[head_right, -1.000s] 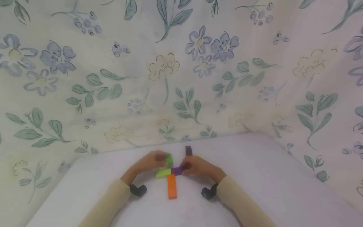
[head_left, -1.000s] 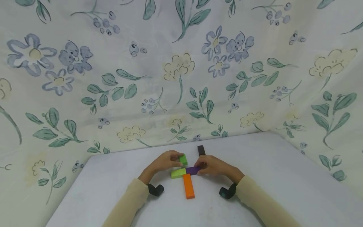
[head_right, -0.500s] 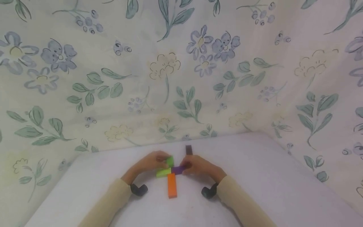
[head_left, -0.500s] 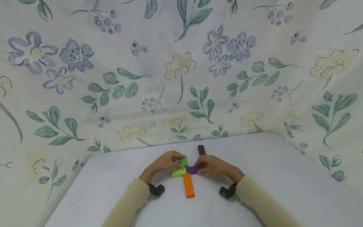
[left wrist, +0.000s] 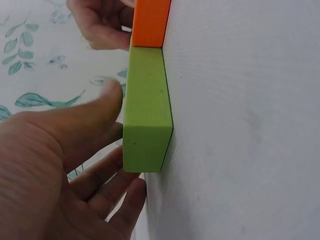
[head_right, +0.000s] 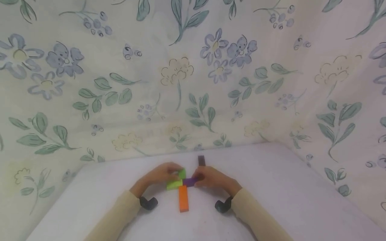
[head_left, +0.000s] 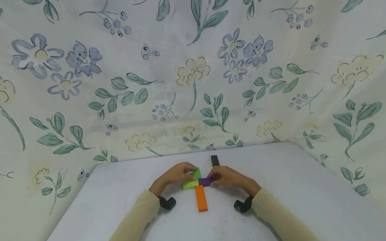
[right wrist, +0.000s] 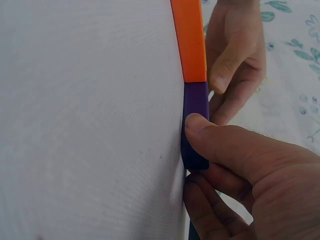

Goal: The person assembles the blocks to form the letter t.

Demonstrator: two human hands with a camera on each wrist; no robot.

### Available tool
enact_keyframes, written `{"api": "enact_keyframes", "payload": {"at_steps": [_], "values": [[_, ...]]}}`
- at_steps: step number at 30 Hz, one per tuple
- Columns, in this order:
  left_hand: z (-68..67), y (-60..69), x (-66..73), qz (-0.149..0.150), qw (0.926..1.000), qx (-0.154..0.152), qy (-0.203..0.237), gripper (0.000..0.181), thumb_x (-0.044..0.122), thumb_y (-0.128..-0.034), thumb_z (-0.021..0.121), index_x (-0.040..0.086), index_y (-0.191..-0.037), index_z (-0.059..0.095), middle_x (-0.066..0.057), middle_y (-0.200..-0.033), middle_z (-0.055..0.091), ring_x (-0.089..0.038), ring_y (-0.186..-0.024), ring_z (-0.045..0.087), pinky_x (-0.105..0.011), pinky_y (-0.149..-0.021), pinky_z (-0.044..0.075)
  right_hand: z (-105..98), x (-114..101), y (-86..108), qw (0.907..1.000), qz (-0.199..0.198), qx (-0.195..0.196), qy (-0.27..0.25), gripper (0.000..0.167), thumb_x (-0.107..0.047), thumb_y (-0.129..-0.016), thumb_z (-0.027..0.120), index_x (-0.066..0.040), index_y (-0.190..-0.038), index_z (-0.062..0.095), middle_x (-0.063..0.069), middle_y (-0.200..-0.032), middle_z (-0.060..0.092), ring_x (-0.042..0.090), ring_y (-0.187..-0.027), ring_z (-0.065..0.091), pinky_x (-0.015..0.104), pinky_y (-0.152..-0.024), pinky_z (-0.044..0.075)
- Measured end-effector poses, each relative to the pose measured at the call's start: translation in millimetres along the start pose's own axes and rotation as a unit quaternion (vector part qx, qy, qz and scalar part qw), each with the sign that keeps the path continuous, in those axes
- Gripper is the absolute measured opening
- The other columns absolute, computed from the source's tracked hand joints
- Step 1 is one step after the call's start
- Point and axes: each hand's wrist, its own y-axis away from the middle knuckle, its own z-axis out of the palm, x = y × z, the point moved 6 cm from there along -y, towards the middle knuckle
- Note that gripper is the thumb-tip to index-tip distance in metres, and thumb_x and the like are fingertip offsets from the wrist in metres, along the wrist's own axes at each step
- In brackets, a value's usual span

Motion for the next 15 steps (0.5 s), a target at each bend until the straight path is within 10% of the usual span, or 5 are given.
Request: {"api": "enact_keyframes", "payload": {"at_steps": [10, 15], "values": [[-2.7, 2.4, 22.4, 0.077, 0.9917, 0.003, -0.104, 0.023, 0.02, -0.0951, 0.069, 0.011, -0.115, 0.076, -0.007, -0.124, 0.066, -0.025, -0.119, 0.06, -0.044, -0.105, 0.049, 0, 0, 0.6, 0.9999, 0.008, 0.004, -0.006, 0.024, -0.022, -0.088, 0.078, -0.019, -0.11, 0.072, -0.008, -0.101, 0.064, 0.011, -0.094, 0.058, 0.035, -0.095, 0.055], [-0.3, 11.5, 39.3, 0.064, 0.9876, -0.025, -0.141, 0.036, 0.034, -0.096, 0.066, 0.01, -0.121, 0.073, -0.008, -0.127, 0.066, -0.025, -0.118, 0.06, -0.044, -0.104, 0.05, -2, -2, 2.2, 0.9999, 0.012, 0.002, 0.001, 0.023, -0.022, -0.088, 0.078, -0.02, -0.11, 0.072, -0.009, -0.102, 0.064, 0.01, -0.095, 0.059, 0.035, -0.095, 0.055]]}}
